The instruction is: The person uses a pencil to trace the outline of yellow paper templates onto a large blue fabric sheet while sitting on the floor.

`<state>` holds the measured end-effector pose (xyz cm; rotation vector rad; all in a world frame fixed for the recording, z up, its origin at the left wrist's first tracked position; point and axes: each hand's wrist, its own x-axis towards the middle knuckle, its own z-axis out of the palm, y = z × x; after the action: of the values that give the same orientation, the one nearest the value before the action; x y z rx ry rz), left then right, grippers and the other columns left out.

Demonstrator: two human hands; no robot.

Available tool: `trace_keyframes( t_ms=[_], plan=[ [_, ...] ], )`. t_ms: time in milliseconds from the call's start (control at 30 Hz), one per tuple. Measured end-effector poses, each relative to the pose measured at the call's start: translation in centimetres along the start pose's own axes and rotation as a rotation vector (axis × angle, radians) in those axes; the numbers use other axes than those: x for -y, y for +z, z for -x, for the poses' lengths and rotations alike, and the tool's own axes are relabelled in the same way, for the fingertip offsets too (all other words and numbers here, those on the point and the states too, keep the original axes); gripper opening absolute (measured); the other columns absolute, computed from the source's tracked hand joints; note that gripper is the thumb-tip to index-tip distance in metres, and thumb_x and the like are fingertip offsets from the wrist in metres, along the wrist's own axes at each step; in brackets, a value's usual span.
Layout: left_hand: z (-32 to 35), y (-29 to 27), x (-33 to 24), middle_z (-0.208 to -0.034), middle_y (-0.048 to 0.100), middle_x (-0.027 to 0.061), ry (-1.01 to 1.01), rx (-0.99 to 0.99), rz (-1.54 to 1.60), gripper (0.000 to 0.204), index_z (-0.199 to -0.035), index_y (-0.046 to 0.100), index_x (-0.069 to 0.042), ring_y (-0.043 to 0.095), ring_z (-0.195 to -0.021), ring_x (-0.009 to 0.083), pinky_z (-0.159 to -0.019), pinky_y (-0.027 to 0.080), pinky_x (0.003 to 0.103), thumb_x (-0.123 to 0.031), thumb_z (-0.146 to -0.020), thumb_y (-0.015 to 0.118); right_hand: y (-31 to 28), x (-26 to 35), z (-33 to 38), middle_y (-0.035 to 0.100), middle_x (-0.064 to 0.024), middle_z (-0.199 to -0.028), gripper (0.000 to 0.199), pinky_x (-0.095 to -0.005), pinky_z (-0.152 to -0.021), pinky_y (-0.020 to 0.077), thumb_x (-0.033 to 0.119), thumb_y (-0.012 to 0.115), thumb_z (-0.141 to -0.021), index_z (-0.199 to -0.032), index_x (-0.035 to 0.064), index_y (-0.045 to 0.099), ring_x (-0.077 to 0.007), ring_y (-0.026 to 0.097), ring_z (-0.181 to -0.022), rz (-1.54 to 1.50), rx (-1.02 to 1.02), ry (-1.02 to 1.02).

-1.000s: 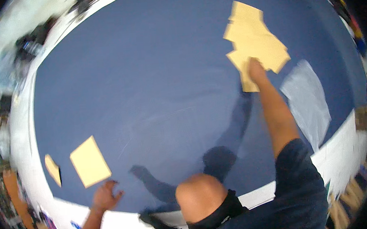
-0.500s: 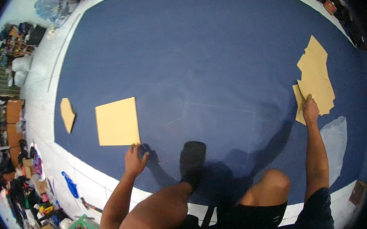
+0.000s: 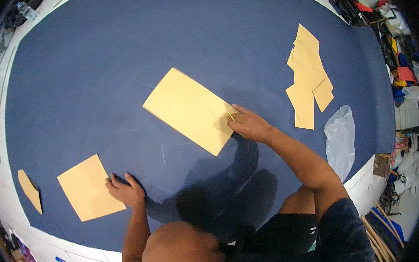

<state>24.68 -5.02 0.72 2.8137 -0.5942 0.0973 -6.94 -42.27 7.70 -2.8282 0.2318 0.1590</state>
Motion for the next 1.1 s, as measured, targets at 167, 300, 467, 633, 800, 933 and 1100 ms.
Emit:
trace_keyframes(
  t_ms=[167, 300, 467, 633, 800, 933, 1100],
  plan=[
    [0.7, 0.5, 0.9, -0.156, 0.033, 0.0296, 0.018, 0.011, -0.047, 0.067, -0.147, 0.041, 0.003, 0.029, -0.145, 0.0485, -0.119, 0.022, 0.059, -0.043, -0.1, 0.055, -1.5, -2.9, 0.7, 0.063, -0.0183, -0.13, 0.017, -0.05, -0.117, 0.0376, 0.011, 0.057, -0.091, -0.106, 0.0049, 0.059, -0.0356, 0.063, -0.113, 0.282, -0.075, 0.038],
    [0.6, 0.4, 0.9, -0.157, 0.031, 0.0292, -0.001, 0.058, -0.079, 0.067, -0.149, 0.039, 0.002, 0.026, -0.147, 0.0486, -0.119, 0.02, 0.061, -0.042, -0.101, 0.052, -2.3, -1.7, -2.1, 0.063, -0.017, -0.133, 0.027, -0.0491, -0.105, 0.0471, 0.017, 0.069, -0.086, -0.106, 0.0042, 0.056, -0.0376, 0.061, -0.118, -0.045, 0.027, 0.576],
    [0.8, 1.9, 2.3, -0.158, 0.03, 0.0271, 0.058, -0.026, -0.112, 0.071, -0.15, 0.039, -0.001, 0.026, -0.148, 0.0454, -0.119, 0.023, 0.061, -0.052, -0.102, 0.046, -0.7, 6.9, -9.6, 0.052, -0.027, -0.143, 0.063, -0.0473, -0.11, 0.0438, 0.018, 0.065, -0.089, -0.147, 0.0025, 0.043, -0.0437, 0.052, -0.131, -0.327, 0.183, 0.82],
    [0.9, 3.4, 3.3, -0.154, 0.04, 0.0232, 0.079, -0.162, -0.144, 0.072, -0.147, 0.047, -0.004, 0.035, -0.144, 0.0433, -0.116, 0.029, 0.06, -0.06, -0.101, 0.045, 2.2, 10.3, -12.3, 0.031, -0.028, -0.159, 0.087, -0.051, -0.118, 0.0353, 0.015, 0.07, -0.083, -0.154, -0.0043, 0.025, -0.0459, 0.036, -0.145, -0.165, 0.122, 0.742],
    [0.9, 5.6, 2.6, -0.152, 0.043, 0.0219, 0.077, -0.219, -0.086, 0.071, -0.146, 0.049, -0.005, 0.04, -0.141, 0.0417, -0.115, 0.033, 0.058, -0.06, -0.101, 0.046, 1.3, 10.9, -13.5, 0.025, -0.0289, -0.162, 0.092, -0.056, -0.116, 0.0363, 0.019, 0.072, -0.083, -0.156, -0.0057, 0.02, -0.0459, 0.033, -0.147, -0.105, 0.258, 0.814],
    [-0.8, 5.9, 2.7, -0.151, 0.044, 0.0232, 0.124, -0.176, -0.112, 0.071, -0.145, 0.05, -0.004, 0.042, -0.14, 0.0425, -0.115, 0.033, 0.057, -0.06, -0.101, 0.046, 3.0, 10.7, -13.0, 0.035, -0.0317, -0.155, 0.083, -0.0528, -0.11, 0.0445, 0.018, 0.068, -0.085, -0.153, -0.0066, 0.028, -0.0446, 0.043, -0.142, -0.001, 0.128, 0.757],
    [-0.4, 4.5, 3.8, -0.15, 0.045, 0.0247, 0.101, -0.122, -0.196, 0.071, -0.144, 0.051, -0.002, 0.044, -0.137, 0.0435, -0.115, 0.034, 0.056, -0.059, -0.101, 0.046, -3.5, 8.7, -13.8, 0.052, -0.0293, -0.142, 0.063, -0.0544, -0.104, 0.0477, 0.015, 0.057, -0.09, -0.147, -0.0067, 0.039, -0.0426, 0.059, -0.124, -0.452, 0.285, 0.782]
  ],
)
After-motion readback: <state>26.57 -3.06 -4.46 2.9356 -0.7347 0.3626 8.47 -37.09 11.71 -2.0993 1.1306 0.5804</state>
